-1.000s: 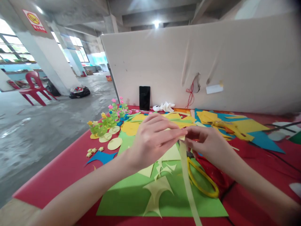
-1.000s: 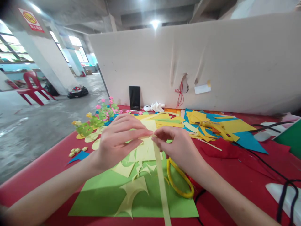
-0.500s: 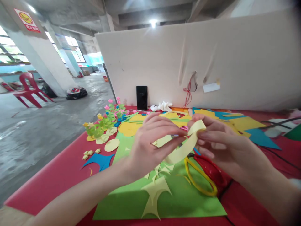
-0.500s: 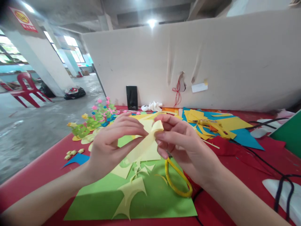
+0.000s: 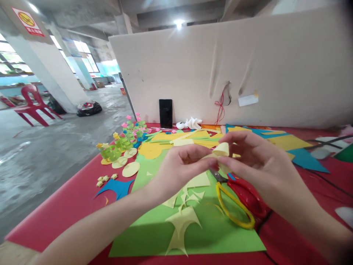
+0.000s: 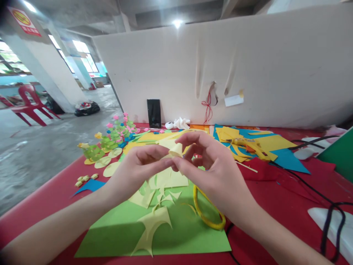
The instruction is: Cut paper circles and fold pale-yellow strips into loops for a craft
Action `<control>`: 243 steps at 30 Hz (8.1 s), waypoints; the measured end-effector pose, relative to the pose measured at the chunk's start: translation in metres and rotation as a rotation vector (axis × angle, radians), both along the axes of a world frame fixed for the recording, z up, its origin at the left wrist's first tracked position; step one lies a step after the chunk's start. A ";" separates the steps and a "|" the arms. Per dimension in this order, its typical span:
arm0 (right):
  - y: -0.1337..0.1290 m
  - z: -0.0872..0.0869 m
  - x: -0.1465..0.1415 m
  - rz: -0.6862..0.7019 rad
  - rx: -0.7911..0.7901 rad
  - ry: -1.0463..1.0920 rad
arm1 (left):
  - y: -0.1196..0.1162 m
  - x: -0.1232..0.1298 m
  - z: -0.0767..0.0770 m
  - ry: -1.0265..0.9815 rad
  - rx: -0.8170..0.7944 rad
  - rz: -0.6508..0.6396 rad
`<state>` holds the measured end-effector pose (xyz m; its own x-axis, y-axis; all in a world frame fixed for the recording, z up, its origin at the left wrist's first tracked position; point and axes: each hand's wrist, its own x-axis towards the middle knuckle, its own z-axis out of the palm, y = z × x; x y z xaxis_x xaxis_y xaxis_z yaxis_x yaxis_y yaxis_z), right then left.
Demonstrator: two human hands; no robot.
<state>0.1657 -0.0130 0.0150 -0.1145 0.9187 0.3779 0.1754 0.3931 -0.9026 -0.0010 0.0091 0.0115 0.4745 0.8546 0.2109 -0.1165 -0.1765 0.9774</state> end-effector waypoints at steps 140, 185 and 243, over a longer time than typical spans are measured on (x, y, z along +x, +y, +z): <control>0.001 0.012 0.013 -0.017 -0.050 -0.274 | 0.002 -0.009 0.008 0.033 0.031 -0.001; -0.007 0.019 0.010 0.000 0.123 -0.506 | 0.002 -0.009 0.006 -0.068 -0.107 -0.118; -0.014 0.014 0.008 -0.001 0.155 -0.574 | 0.005 -0.009 -0.001 -0.122 -0.134 -0.151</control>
